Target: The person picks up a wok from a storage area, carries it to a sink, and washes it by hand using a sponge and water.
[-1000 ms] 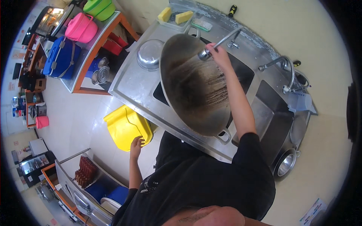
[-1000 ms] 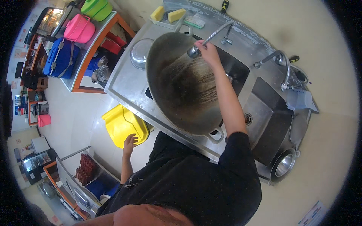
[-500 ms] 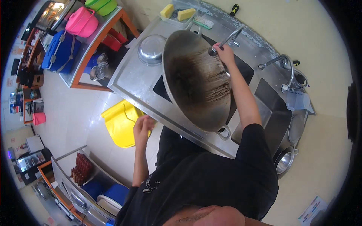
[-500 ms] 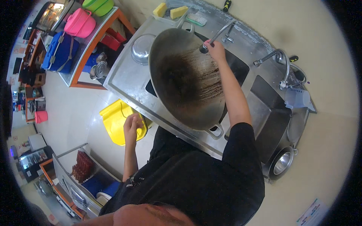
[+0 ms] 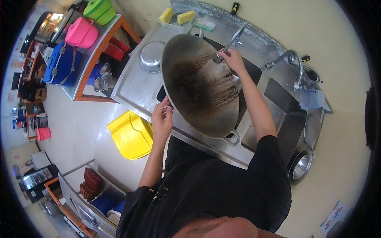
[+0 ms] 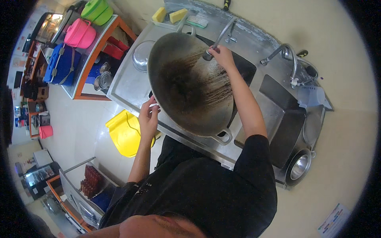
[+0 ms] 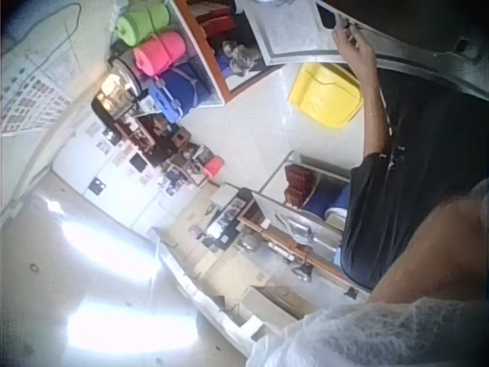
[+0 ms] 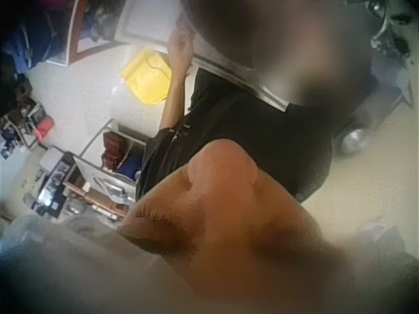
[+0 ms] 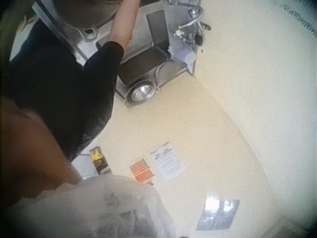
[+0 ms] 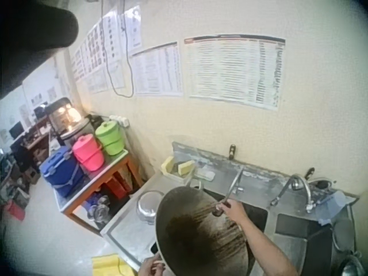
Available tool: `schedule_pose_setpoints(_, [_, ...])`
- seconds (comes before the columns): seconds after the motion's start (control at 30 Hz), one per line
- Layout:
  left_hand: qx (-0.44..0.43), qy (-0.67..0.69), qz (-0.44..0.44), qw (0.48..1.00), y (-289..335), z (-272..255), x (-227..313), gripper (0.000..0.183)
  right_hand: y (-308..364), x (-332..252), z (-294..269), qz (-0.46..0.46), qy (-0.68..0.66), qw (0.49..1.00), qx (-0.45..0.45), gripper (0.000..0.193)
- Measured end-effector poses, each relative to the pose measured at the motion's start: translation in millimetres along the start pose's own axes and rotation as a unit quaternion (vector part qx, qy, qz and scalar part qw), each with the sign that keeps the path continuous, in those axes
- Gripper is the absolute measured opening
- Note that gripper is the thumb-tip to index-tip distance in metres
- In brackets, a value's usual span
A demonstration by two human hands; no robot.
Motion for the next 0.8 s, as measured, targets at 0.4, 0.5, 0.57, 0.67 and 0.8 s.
schedule_pose_setpoints(0.4, [-0.116,-0.038,0.186,0.975,-103,-54,-7,0.033,252,-36,-52,0.046,-0.018,0.995,-0.087,0.026])
schedule_pose_setpoints(0.5, [-0.1,0.068,0.087,0.989,-162,-55,-36,0.029,334,-13,-45,0.095,0.012,0.986,-0.135,0.032])
schedule_pose_setpoints(0.57, [-0.1,0.119,0.062,0.986,-205,-46,-51,0.032,370,-8,-30,0.086,0.033,0.988,-0.12,0.035])
schedule_pose_setpoints(0.67, [-0.138,0.154,-0.028,0.978,-266,-7,-56,0.037,393,-8,-10,0.099,0.081,0.99,-0.058,0.04])
schedule_pose_setpoints(0.8, [-0.254,0.116,-0.048,0.959,-344,55,-59,0.048,387,21,19,0.105,0.14,0.984,0.037,0.04])
Point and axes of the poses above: each hand's wrist, its own y-axis away from the middle knuckle, its own z-axis out of the palm, x = y × z, the point moved 3 cm from there along -y, towards the middle knuckle, and after that the axes turned 5 degrees about z, right-handed, at the moved point
